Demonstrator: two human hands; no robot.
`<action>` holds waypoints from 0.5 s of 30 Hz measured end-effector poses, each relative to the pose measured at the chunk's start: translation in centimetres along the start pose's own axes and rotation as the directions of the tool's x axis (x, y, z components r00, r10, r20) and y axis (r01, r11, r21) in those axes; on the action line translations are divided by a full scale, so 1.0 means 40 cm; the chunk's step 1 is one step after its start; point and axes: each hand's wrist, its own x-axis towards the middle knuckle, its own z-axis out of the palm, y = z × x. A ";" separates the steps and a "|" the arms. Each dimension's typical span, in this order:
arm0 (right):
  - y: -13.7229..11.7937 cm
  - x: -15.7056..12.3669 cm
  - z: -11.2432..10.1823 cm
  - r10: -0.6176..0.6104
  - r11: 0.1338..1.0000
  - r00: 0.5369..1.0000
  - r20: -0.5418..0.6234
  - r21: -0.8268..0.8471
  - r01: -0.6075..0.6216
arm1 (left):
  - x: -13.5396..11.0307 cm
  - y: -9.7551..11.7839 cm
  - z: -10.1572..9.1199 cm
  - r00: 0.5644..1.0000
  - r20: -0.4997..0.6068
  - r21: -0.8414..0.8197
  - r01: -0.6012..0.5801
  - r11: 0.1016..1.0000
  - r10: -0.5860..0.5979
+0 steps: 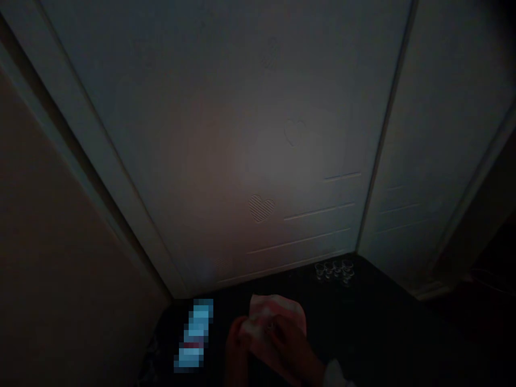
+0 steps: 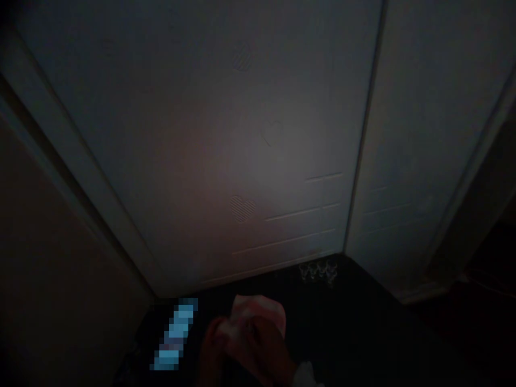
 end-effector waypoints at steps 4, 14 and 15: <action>0.001 0.002 -0.004 -0.007 1.000 1.000 0.027 0.013 0.007 | -0.019 -0.013 0.056 0.975 0.166 -0.356 0.200 0.913 -0.149; -0.030 -0.001 -0.013 -0.062 0.997 0.998 0.032 -0.044 0.063 | -0.021 0.029 0.041 0.950 0.236 -0.463 0.296 0.835 -0.206; -0.035 -0.002 -0.013 -0.069 0.997 0.997 0.032 -0.040 0.070 | -0.023 0.030 0.045 0.947 0.244 -0.457 0.300 0.837 -0.206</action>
